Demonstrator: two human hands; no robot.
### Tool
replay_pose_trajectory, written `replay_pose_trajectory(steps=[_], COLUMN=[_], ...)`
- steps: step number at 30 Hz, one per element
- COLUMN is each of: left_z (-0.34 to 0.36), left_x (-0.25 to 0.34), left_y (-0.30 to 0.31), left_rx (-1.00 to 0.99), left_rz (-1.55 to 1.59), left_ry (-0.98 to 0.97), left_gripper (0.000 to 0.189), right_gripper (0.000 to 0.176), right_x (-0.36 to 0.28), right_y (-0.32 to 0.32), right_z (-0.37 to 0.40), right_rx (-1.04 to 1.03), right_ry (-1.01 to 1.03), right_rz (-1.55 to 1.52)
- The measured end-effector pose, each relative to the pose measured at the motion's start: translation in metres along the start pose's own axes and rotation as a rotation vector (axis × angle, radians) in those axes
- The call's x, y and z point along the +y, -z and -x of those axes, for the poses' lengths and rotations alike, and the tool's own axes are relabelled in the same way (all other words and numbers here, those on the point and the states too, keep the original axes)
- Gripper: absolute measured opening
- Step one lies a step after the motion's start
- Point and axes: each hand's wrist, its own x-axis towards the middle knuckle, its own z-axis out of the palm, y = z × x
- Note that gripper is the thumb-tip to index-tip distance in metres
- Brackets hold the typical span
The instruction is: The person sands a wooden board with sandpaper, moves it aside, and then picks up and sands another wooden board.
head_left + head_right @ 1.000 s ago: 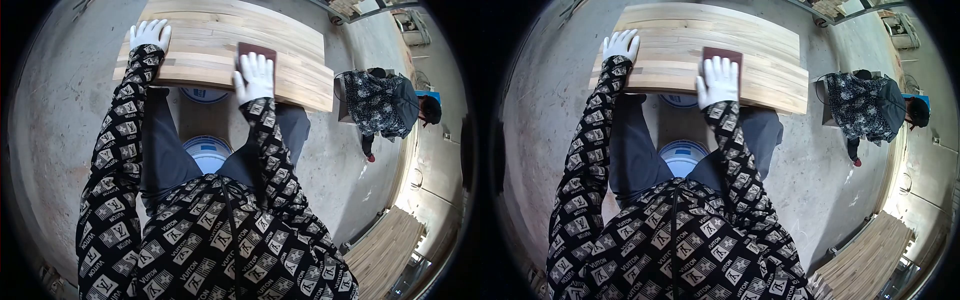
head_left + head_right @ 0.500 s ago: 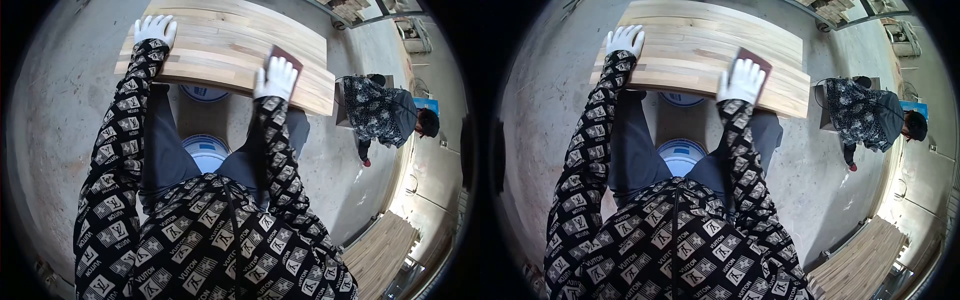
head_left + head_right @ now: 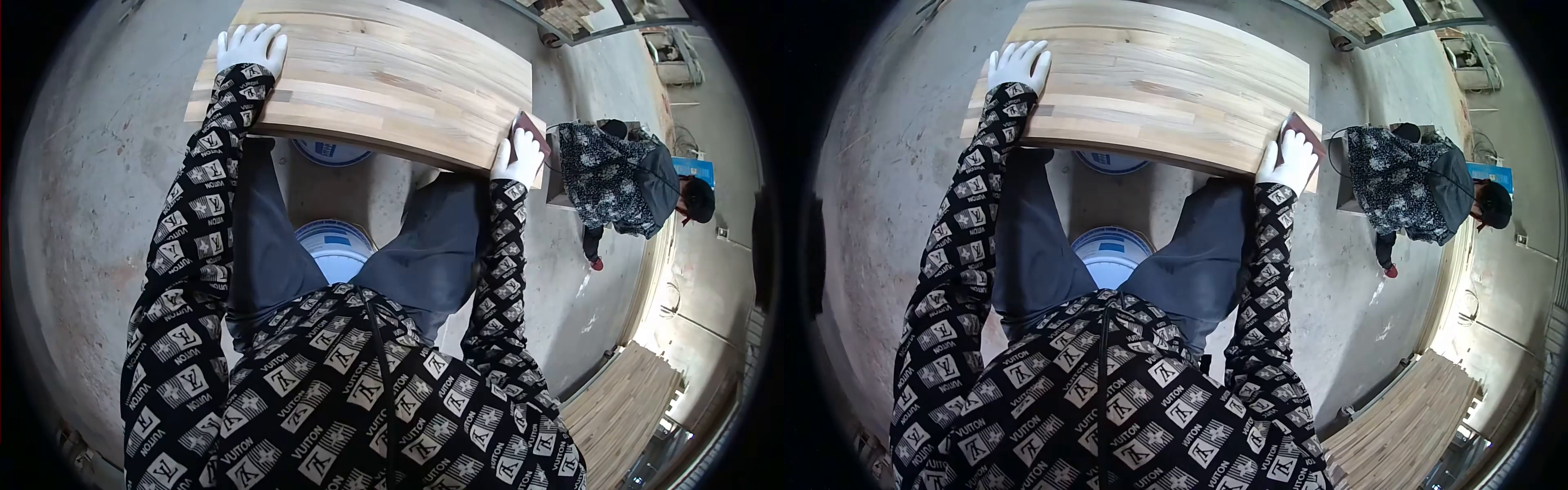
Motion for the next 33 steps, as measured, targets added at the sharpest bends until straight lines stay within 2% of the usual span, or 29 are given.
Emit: replay_pose_trajectory(steps=[2,3,5,9,11,15,17,18,19,20,22,24,26,28,30,31,33], left_z=[0.001,0.001,0.001,0.0,0.0,0.0,0.0,0.001,0.001,0.001,0.001,0.001,0.001,0.0,0.0,-0.001,-0.001], left_x=[-0.002,-0.002,-0.001,0.0,0.001,0.0,-0.001,-0.001,0.0,0.0,0.0,-0.001,0.0,-0.001,-0.001,-0.001,0.001], left_y=[-0.004,-0.006,-0.003,0.001,0.002,0.0,-0.002,-0.003,-0.002,-0.002,-0.001,-0.003,-0.003,-0.003,-0.003,-0.003,0.002], left_rx=[0.017,0.039,0.048,0.008,-0.026,-0.021,-0.002,0.017,0.014,0.031,0.053,0.047,0.046,0.04,0.029,0.016,-0.015], left_rz=[0.011,0.017,0.015,-0.009,0.019,0.032,0.026,0.021,0.023,0.023,0.026,0.02,0.01,-0.002,-0.004,-0.004,0.003], left_ry=[-0.002,-0.012,-0.013,-0.004,0.016,0.016,0.012,0.002,0.01,0.004,-0.005,0.003,0.007,0.006,0.003,0.008,0.016], left_gripper=[0.041,0.04,0.04,0.041,0.042,0.042,0.041,0.04,0.04,0.04,0.039,0.039,0.039,0.04,0.04,0.04,0.041], right_gripper=[0.042,0.044,0.048,0.056,0.056,0.054,0.051,0.046,0.042,0.04,0.039,0.039,0.04,0.045,0.051,0.055,0.055], right_x=[0.003,-0.013,-0.059,-0.17,-0.198,-0.163,-0.116,-0.093,-0.062,-0.037,0.01,0.018,-0.017,-0.074,-0.135,-0.161,-0.197], right_y=[-0.006,-0.002,0.001,0.002,0.009,0.008,-0.003,0.012,-0.001,0.003,-0.009,-0.012,-0.004,0.008,0.003,0.008,0.015], right_z=[0.002,-0.005,-0.017,-0.022,-0.023,-0.021,-0.013,-0.02,-0.012,-0.011,0.003,0.004,-0.007,-0.022,-0.016,-0.019,-0.019], right_rx=[-0.091,-0.14,-0.171,-0.144,-0.172,-0.164,-0.077,-0.12,0.011,-0.041,-0.009,-0.063,-0.144,-0.171,-0.074,-0.189,-0.166], right_ry=[-0.097,-0.172,-0.161,-0.001,0.077,0.123,0.064,0.042,0.074,0.008,-0.031,-0.108,-0.184,-0.131,-0.05,-0.048,0.054], right_rz=[0.101,0.106,0.033,-0.249,-0.37,-0.481,-0.334,-0.258,-0.164,-0.194,0.003,0.11,0.151,-0.012,-0.148,-0.25,-0.355])
